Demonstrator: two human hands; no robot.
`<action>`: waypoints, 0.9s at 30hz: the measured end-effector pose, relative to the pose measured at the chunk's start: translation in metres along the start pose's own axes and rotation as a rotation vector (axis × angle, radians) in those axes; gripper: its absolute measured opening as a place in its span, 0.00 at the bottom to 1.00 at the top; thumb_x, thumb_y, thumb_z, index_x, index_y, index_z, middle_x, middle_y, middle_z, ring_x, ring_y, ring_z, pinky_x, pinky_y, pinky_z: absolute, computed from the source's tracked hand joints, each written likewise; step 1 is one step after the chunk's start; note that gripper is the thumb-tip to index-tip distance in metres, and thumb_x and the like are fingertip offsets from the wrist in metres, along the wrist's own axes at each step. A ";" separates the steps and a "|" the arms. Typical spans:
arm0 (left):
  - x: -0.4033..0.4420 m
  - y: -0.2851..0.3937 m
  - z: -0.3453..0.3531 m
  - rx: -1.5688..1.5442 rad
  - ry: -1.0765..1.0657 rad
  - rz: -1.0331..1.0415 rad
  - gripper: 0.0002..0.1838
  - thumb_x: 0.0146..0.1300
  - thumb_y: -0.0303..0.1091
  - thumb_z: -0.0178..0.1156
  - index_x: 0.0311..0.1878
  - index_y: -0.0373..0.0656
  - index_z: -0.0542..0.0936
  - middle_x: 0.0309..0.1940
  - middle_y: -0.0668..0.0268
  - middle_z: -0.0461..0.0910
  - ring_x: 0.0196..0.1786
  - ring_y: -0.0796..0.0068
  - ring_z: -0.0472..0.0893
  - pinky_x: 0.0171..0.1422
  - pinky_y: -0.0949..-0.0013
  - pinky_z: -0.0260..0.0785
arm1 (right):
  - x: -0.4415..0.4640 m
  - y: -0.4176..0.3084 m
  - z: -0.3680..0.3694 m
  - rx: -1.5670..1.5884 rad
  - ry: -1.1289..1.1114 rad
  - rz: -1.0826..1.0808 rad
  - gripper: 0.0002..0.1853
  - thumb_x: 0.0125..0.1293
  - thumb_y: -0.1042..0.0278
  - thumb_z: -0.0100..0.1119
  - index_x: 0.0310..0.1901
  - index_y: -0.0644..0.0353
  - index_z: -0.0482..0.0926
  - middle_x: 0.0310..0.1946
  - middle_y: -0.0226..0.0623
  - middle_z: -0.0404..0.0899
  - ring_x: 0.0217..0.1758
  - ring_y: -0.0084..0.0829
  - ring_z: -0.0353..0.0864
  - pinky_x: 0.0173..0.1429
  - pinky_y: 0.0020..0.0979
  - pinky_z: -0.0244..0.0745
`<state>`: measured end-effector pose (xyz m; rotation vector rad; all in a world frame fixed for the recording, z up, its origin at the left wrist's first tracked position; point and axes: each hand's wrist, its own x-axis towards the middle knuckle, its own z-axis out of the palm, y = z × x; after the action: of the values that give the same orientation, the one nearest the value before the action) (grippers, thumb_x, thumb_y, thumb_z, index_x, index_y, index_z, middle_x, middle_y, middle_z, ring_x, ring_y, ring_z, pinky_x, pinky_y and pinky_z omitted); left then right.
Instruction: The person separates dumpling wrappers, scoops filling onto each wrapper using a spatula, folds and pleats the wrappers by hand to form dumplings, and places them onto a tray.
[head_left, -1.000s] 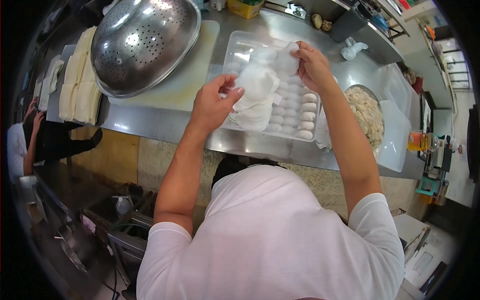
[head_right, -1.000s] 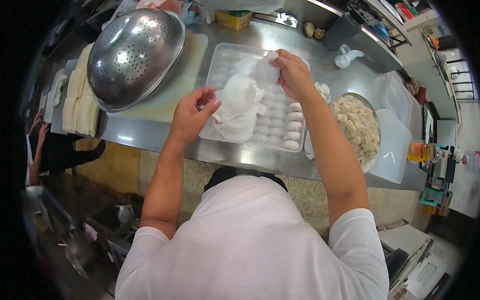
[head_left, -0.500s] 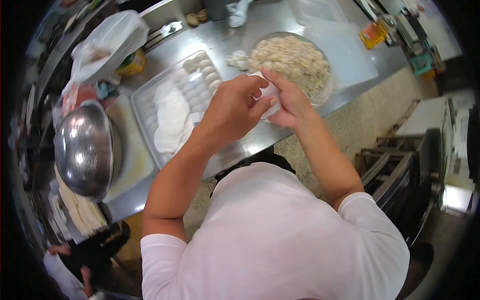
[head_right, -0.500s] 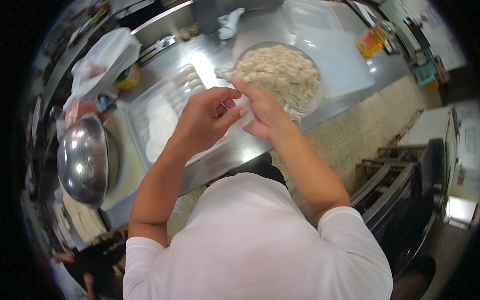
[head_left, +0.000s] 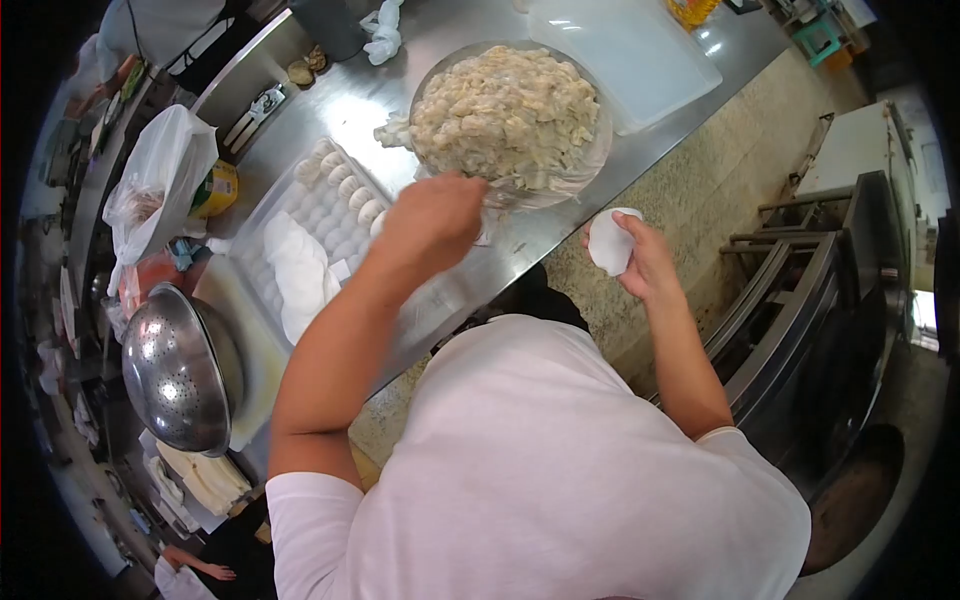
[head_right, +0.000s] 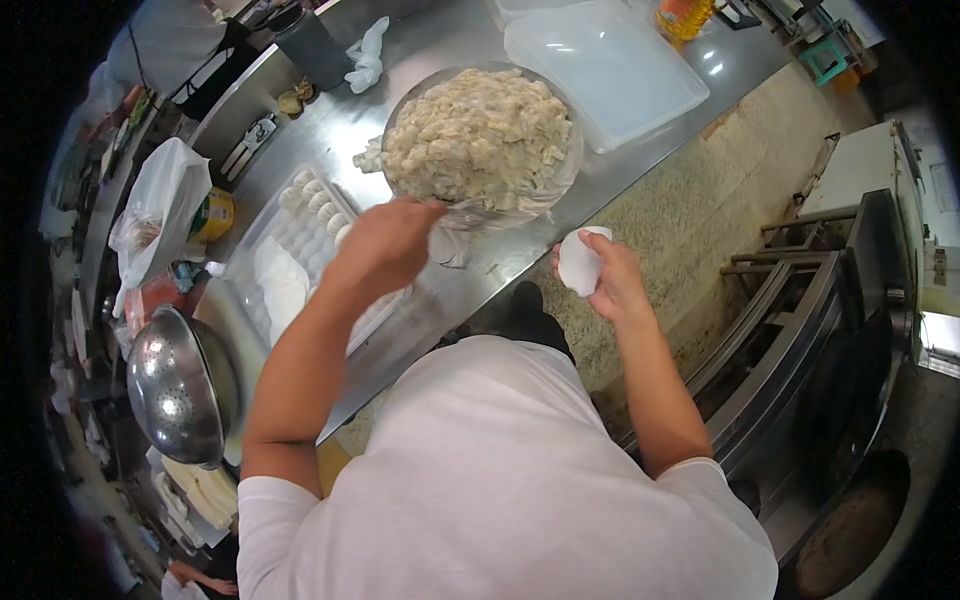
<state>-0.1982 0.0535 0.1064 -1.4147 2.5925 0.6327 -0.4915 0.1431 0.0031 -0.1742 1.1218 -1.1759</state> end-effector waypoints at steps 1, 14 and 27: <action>-0.001 -0.005 -0.005 -0.002 0.039 -0.025 0.23 0.63 0.19 0.48 0.61 0.38 0.79 0.47 0.48 0.83 0.55 0.47 0.82 0.60 0.50 0.75 | -0.002 0.001 0.002 0.038 -0.012 0.002 0.18 0.70 0.72 0.60 0.55 0.76 0.71 0.47 0.57 0.81 0.45 0.52 0.88 0.46 0.48 0.87; -0.006 -0.002 0.028 -0.306 0.022 -0.057 0.23 0.67 0.19 0.51 0.62 0.42 0.82 0.50 0.47 0.84 0.53 0.46 0.83 0.57 0.51 0.74 | 0.024 0.001 0.024 0.250 -0.022 0.041 0.19 0.79 0.70 0.49 0.64 0.77 0.67 0.61 0.54 0.77 0.65 0.47 0.80 0.68 0.53 0.79; -0.028 0.034 0.016 -0.366 0.256 0.090 0.21 0.67 0.21 0.58 0.61 0.48 0.84 0.36 0.55 0.79 0.39 0.50 0.82 0.44 0.54 0.74 | 0.010 -0.021 0.033 0.195 -0.104 0.077 0.24 0.84 0.58 0.41 0.68 0.72 0.63 0.67 0.56 0.71 0.70 0.54 0.74 0.72 0.57 0.74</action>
<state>-0.2120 0.0974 0.1107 -1.5768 2.8607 1.0479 -0.4800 0.1119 0.0270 -0.0406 0.9094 -1.1867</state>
